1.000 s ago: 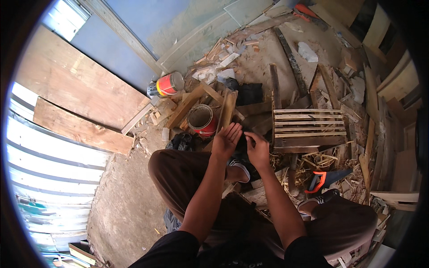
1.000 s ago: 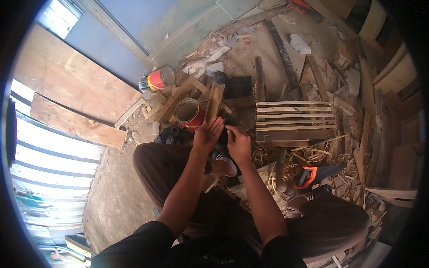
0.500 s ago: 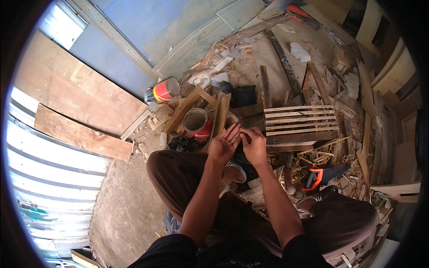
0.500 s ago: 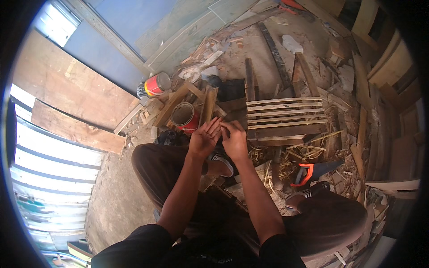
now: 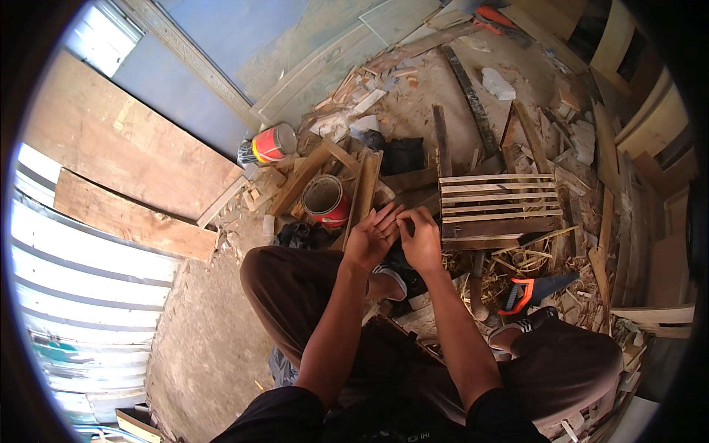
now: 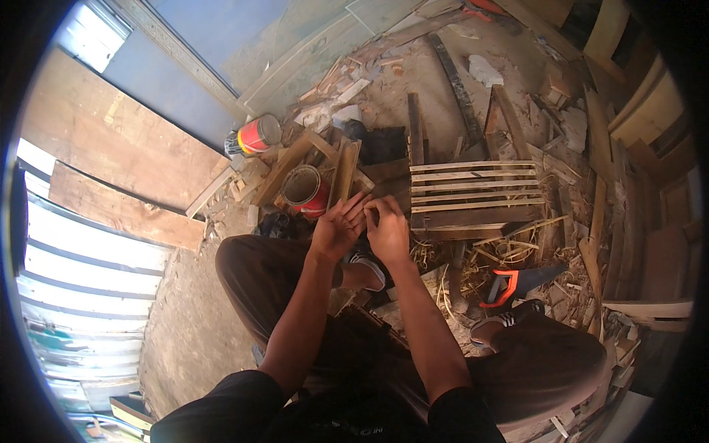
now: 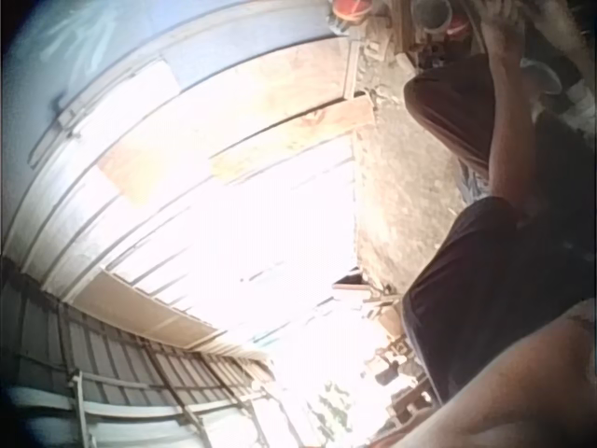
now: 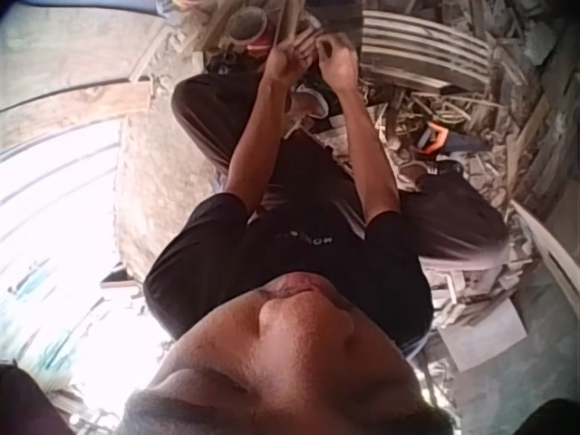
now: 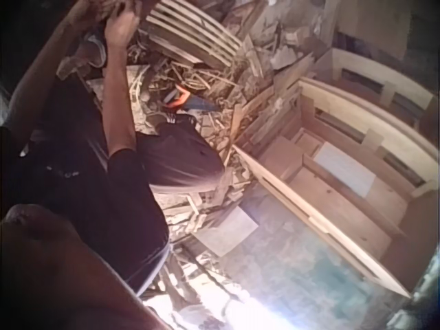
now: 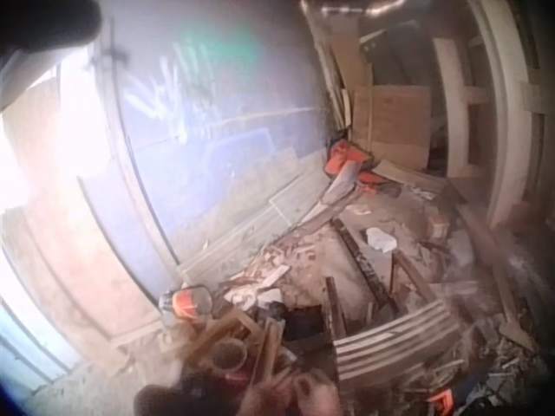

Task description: The person sits on the floor and assembles a wooden crate by hammering nails into the slats and sawing a piece of wood to fit the structure.

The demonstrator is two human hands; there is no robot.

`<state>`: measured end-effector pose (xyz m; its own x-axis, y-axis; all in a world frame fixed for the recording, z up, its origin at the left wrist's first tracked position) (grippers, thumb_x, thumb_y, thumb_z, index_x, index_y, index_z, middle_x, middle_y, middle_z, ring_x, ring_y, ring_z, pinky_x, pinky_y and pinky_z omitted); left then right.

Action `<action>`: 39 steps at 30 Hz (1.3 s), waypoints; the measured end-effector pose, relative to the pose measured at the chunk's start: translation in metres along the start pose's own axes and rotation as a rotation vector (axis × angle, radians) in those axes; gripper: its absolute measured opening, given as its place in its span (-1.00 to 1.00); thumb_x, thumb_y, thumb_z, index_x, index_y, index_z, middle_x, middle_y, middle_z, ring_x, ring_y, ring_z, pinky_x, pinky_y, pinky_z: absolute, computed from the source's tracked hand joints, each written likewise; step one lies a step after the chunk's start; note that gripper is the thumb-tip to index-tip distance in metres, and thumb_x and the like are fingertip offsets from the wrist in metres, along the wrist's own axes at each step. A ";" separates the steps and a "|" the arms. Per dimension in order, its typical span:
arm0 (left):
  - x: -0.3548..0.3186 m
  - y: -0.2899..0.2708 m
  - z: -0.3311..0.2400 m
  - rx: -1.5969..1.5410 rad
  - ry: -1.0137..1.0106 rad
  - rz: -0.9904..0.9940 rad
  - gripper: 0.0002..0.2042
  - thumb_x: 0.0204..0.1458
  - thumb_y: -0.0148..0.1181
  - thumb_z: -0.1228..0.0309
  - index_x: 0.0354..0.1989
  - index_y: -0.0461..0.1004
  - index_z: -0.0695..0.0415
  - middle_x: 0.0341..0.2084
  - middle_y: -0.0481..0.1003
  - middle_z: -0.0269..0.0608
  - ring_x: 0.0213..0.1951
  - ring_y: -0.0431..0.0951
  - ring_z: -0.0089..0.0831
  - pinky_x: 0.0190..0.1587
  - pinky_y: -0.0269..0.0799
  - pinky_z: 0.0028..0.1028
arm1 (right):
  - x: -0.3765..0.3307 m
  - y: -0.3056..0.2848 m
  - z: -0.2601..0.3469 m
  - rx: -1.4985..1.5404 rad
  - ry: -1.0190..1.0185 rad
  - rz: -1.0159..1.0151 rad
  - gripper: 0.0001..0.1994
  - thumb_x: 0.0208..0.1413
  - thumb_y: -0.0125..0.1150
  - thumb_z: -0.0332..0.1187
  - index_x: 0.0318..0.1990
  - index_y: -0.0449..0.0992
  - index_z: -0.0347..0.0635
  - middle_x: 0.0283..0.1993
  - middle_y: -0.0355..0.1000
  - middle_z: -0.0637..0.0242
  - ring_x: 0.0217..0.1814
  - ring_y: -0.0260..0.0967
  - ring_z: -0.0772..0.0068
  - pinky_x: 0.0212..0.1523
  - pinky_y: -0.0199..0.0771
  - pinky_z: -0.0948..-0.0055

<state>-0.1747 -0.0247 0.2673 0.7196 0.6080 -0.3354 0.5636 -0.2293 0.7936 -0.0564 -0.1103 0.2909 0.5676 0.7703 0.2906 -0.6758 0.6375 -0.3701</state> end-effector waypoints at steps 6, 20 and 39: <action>0.001 0.001 0.001 0.006 -0.017 -0.016 -0.46 0.48 -0.10 0.23 0.46 0.18 0.37 0.41 0.32 0.13 0.41 0.36 -0.12 0.49 0.26 -0.20 | 0.001 0.001 -0.003 0.070 0.028 0.032 -0.92 0.27 0.24 -0.52 -0.14 0.50 -0.31 -0.08 0.44 -0.04 -0.01 0.48 -0.31 -0.08 0.51 -0.07; 0.015 -0.010 0.024 0.014 -0.034 -0.179 -0.50 0.38 -0.14 0.67 0.49 0.07 0.41 0.44 0.21 0.16 0.44 0.31 -0.11 0.51 0.32 -0.30 | 0.005 -0.004 -0.025 -0.019 0.072 0.037 -0.90 0.27 0.29 -0.50 -0.14 0.55 -0.35 -0.18 0.58 -0.02 -0.14 0.61 -0.03 -0.16 0.60 0.17; 0.061 -0.124 0.082 0.348 -0.030 -0.309 -0.56 0.43 -0.05 0.30 0.43 0.29 0.13 0.41 0.30 -0.10 0.40 0.34 -0.07 0.37 0.33 -0.09 | -0.015 -0.001 -0.019 -0.020 0.155 0.066 -0.91 0.30 0.25 -0.48 -0.15 0.50 -0.32 -0.25 0.58 -0.02 -0.26 0.60 -0.09 -0.27 0.55 0.10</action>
<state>-0.1674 -0.0211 0.1067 0.5047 0.6670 -0.5481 0.8525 -0.2851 0.4380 -0.0549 -0.1229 0.2699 0.5890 0.7983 0.1258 -0.7056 0.5839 -0.4015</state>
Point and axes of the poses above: each hand's wrist, its own x-axis towards the middle knuckle, its own y-axis out of the palm, z = x × y, the point moved 3 cm from there along x, towards the middle knuckle
